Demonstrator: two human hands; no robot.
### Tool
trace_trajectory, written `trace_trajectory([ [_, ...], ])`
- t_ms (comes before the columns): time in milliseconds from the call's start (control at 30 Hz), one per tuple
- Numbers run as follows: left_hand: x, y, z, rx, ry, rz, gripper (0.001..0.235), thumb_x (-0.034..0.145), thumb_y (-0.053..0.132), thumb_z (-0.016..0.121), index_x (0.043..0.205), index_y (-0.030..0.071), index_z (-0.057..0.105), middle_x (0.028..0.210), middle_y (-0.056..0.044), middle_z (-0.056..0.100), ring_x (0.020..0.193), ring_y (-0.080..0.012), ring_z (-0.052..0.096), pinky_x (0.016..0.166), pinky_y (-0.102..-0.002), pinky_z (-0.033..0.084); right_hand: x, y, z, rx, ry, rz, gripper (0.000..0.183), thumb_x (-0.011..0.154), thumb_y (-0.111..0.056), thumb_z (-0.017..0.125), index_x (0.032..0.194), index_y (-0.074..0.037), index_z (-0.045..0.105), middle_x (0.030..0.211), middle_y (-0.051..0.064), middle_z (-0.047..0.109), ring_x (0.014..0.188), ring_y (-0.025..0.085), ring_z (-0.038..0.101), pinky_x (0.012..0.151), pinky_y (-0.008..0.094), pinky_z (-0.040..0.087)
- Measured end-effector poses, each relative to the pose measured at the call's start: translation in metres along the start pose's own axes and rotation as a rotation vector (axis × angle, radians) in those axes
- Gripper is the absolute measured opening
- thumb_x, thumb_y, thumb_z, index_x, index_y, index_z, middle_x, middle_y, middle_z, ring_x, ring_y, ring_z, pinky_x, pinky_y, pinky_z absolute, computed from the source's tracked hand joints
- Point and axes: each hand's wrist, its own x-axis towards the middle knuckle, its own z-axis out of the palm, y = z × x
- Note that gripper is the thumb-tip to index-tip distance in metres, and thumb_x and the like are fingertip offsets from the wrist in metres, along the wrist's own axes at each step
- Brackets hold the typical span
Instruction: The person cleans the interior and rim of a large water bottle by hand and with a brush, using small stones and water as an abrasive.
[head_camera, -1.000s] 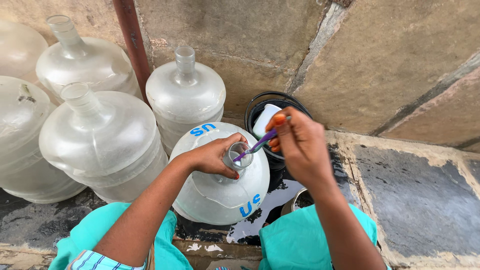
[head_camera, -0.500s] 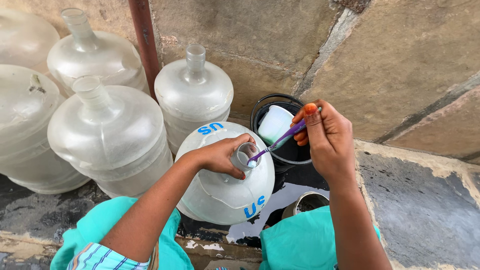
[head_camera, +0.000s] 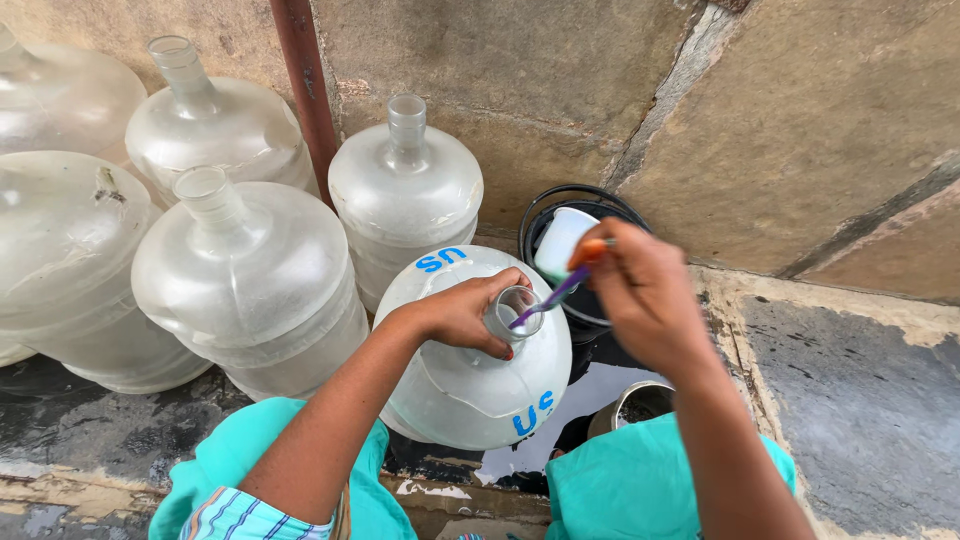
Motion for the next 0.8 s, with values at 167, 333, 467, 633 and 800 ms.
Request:
trace_trajectory([
  [167,-0.001,-0.001,0.002,-0.031,0.013,0.053,0.086,0.062,0.020,0.090,0.135,0.015,0.045,0.130,-0.011,0.067,0.124,-0.0293,0.063,0.106,-0.040,0.047,-0.007,-0.011,0.007,-0.107,-0.053,-0.238,0.012,0.101,-0.009,0.055,0.096,-0.002,0.063,0.087,0.011,0.068,0.079,0.024,0.068,0.071,0.035,0.052],
  [333,-0.007,0.011,0.000,0.012,0.041,-0.073,0.104,0.060,0.019,0.092,0.147,0.021,0.034,0.132,-0.010,0.063,0.123,-0.0296,0.059,0.103,-0.039,0.046,0.012,0.010,0.045,-0.078,-0.288,-0.086,0.020,0.103,-0.016,0.054,0.096,0.001,0.062,0.088,0.016,0.067,0.082,0.032,0.065,0.072,0.040,0.051],
  [467,-0.009,0.015,-0.004,0.008,0.026,-0.027,0.101,0.062,0.020,0.090,0.146,0.021,0.035,0.130,-0.012,0.065,0.122,-0.0300,0.061,0.102,-0.040,0.047,0.008,0.001,0.029,0.067,-0.187,-0.080,0.021,0.105,-0.016,0.052,0.096,0.000,0.062,0.089,0.012,0.068,0.081,0.025,0.068,0.076,0.036,0.053],
  [633,-0.009,0.013,-0.003,0.012,0.013,-0.094,0.080,0.063,0.026,0.089,0.131,0.018,0.047,0.123,-0.011,0.071,0.116,-0.0294,0.068,0.099,-0.040,0.051,-0.011,-0.020,-0.002,0.009,-0.039,-0.251,0.016,0.106,-0.011,0.053,0.097,-0.001,0.061,0.091,0.012,0.065,0.085,0.025,0.065,0.078,0.037,0.052],
  [800,-0.009,0.003,0.006,0.005,0.219,0.109,0.089,0.062,0.034,0.095,0.129,0.013,0.041,0.118,-0.014,0.065,0.115,-0.0333,0.062,0.097,-0.043,0.048,0.003,0.004,0.042,-0.049,-0.116,-0.239,0.009,0.099,-0.007,0.055,0.097,0.000,0.060,0.092,0.015,0.064,0.089,0.035,0.064,0.078,0.042,0.051],
])
